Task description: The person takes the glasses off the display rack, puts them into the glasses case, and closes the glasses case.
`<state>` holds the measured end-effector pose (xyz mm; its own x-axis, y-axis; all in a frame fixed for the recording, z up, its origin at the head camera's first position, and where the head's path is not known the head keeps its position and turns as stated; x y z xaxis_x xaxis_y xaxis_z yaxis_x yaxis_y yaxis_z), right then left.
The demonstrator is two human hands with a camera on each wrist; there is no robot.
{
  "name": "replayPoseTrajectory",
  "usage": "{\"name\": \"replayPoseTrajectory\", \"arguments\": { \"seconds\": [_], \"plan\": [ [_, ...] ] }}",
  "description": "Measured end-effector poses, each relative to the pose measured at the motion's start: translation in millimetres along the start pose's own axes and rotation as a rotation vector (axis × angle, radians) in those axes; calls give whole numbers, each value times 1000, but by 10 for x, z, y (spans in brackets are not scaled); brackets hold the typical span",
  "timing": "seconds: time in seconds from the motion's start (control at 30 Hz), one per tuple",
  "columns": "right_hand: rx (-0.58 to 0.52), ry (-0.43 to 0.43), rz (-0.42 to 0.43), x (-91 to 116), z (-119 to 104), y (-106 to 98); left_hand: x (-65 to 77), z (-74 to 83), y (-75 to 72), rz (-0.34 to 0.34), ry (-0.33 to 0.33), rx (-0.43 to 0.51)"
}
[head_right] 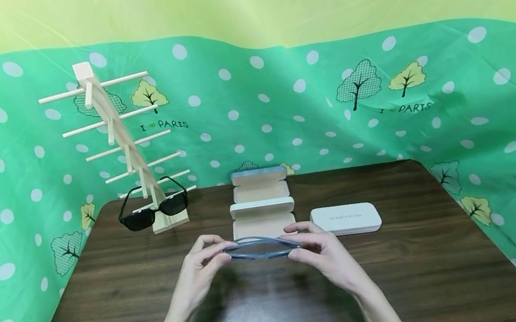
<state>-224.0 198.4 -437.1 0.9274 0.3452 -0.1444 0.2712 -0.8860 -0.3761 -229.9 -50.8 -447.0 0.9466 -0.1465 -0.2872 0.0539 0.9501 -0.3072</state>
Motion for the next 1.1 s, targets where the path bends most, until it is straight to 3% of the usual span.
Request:
{"name": "replayPoseTrajectory", "arguments": {
  "seconds": [0.27,0.43,0.57,0.67,0.83,1.1],
  "plan": [
    [-129,33,-83,73,66,117,126,-164,-18,70,-171,146],
    [-121,27,-112,153,69,141,194,-166,43,51,-196,204],
    [-7,31,-91,174,89,82,178,-150,92,13,-195,185],
    [18,60,-79,150,124,45,139,-141,92,2,-180,110],
    [-15,117,-61,39,177,19,57,-122,44,14,-153,2],
    [-53,192,-17,-21,251,-9,-14,-156,64,-18,-161,-16]
  ]
}}
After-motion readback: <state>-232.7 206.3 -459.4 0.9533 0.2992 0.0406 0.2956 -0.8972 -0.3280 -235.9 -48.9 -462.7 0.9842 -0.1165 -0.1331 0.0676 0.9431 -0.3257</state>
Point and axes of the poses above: each hand's wrist, its own x-axis away from the middle knuckle, its own y-axis out of the palm, z = x × y, the point moved 10 cm from there along -x, towards the middle knuckle, and after that the axes turned 2 degrees about y, right-handed, at the moved point
